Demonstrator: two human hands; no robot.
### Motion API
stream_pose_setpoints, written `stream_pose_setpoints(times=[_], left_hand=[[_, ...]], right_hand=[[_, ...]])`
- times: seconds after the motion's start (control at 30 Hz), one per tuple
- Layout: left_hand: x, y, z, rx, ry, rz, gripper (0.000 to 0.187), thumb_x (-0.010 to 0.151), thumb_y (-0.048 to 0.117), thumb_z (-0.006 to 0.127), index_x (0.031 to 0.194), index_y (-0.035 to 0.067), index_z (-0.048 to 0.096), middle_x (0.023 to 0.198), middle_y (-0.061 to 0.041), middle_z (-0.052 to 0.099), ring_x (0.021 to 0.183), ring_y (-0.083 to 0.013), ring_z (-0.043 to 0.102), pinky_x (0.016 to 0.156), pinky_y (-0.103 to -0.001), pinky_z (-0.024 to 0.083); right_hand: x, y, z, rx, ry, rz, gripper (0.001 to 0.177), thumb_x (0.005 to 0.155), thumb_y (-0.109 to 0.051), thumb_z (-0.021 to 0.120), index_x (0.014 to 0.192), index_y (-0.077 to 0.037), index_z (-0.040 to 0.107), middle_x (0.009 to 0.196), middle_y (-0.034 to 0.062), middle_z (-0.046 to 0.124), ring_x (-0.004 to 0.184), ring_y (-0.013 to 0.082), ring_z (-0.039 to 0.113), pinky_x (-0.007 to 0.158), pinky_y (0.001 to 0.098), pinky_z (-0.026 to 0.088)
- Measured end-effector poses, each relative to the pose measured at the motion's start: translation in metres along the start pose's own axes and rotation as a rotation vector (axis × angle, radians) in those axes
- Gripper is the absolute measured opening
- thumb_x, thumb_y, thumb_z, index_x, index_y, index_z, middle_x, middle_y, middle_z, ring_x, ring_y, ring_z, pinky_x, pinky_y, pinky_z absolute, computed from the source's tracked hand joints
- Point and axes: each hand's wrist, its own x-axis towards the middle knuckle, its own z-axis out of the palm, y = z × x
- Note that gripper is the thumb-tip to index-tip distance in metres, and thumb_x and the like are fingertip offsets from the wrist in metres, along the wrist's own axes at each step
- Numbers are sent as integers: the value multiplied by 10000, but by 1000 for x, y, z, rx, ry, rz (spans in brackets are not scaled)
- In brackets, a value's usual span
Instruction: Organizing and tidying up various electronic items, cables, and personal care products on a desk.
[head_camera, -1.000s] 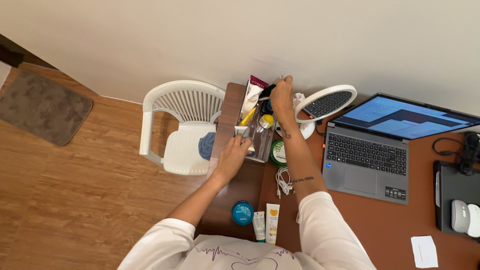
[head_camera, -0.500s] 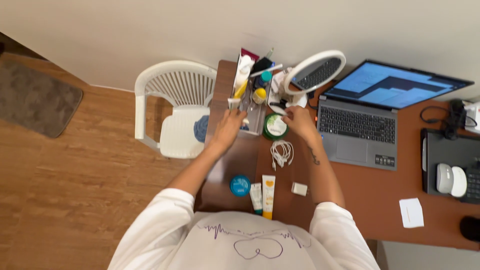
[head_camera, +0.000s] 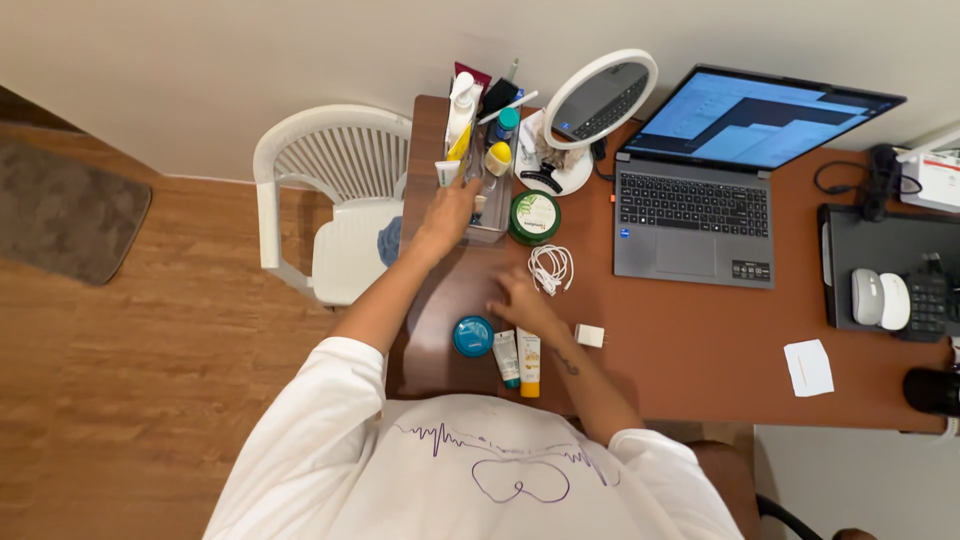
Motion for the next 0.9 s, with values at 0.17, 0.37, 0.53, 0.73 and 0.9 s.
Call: stream_pose_setpoints(times=[0.17,0.37,0.53,0.73,0.9], left_hand=[[5,4,5,16,-30,-4,219,939,102,642,1154,92,597,1160,-226,649,1027,-489,648,858,-569,535],[7,15,8,94,-57,15,284,894,133,670,1177,148,651,1152,-216,650,992,-500,646,839,-553,537],[12,-2,22,150,-90,74,308,879,71,647,1177,139,681,1161,-223,653,977,-464,681,854,-526,557],[16,-2,20,270,-60,114,293,878,-24,598,1140,68,695,1110,-246,668,968,-425,711,800,-487,592],[14,1,18,360,-46,104,274,856,-17,616,1116,30,687,1098,-281,662,919,-437,716,782,-479,599]], right_hand=[[53,62,-17,-154,479,152,811,807,-255,832,1473,8,451,1390,317,498,1255,481,470,1041,535,435],[105,115,-40,-33,375,492,1057,718,-413,921,1514,-2,360,1398,305,484,1252,457,504,1067,491,424],[104,99,-55,205,351,590,1088,536,-464,967,1377,-13,444,1269,185,643,1181,326,663,988,383,530],[100,139,-39,352,529,379,964,542,-162,1038,1267,-15,420,1148,85,581,1052,274,615,860,386,557],[100,146,-41,630,451,585,701,667,-186,912,1255,3,581,1012,29,591,930,208,622,743,353,552]])
